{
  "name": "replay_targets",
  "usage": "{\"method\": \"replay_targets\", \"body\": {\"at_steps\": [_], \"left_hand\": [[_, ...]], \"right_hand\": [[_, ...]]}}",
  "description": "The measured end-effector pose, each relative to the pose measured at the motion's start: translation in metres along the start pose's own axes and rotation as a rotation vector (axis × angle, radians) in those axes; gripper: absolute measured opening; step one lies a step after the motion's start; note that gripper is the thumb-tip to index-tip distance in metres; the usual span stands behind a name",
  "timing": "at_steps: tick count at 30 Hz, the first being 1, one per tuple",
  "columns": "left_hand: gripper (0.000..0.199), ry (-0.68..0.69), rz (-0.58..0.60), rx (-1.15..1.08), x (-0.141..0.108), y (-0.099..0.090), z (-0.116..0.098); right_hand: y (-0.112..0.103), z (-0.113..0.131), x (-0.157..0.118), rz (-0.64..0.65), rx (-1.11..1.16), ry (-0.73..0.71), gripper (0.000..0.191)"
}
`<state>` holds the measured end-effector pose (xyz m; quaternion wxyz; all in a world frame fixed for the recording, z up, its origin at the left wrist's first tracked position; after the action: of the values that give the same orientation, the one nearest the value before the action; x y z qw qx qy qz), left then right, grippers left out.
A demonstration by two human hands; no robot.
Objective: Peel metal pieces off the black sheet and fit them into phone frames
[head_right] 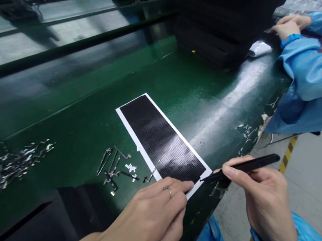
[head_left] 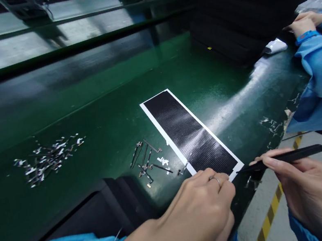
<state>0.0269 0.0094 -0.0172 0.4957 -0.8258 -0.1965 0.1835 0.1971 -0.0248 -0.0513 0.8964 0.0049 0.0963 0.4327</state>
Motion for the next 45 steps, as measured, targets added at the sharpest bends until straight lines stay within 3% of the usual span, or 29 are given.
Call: {"method": "replay_targets", "body": {"at_steps": [3,6,9,12,20,45], "left_hand": [[0.018,-0.256,-0.021,-0.300,0.006,-0.002,0.020],[0.014,-0.539,0.075,-0.687,0.009,0.006,0.037],[0.014,-0.645,0.121,-1.001,0.010,0.011,0.041],[0.012,-0.664,0.154,-1.098,0.009,0.014,0.042],[0.011,-0.637,0.143,-1.065,0.009,0.017,0.042],[0.013,-0.621,0.150,-0.986,0.008,0.015,0.040]], "right_hand": [[0.003,-0.003,-0.001,-0.011,0.083,0.068,0.021],[0.009,-0.002,-0.003,0.011,0.111,0.061,0.020],[0.017,-0.001,-0.004,0.038,0.117,0.048,0.018],[0.024,-0.002,-0.005,0.060,0.105,0.062,0.017],[0.034,0.002,-0.008,0.155,0.074,-0.017,0.010],[0.031,0.001,-0.009,0.128,0.083,0.015,0.011]]}}
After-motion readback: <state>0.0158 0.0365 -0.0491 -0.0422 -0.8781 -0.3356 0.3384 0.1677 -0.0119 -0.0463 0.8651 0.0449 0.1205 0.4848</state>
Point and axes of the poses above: each hand's wrist, its own x-axis towards the middle knuckle, its own y-axis out of the palm, z = x × y, the point moved 7 cm from there along x, towards the middle knuckle, and after that the axes turned 10 degrees about x, right-handed, at the moved point
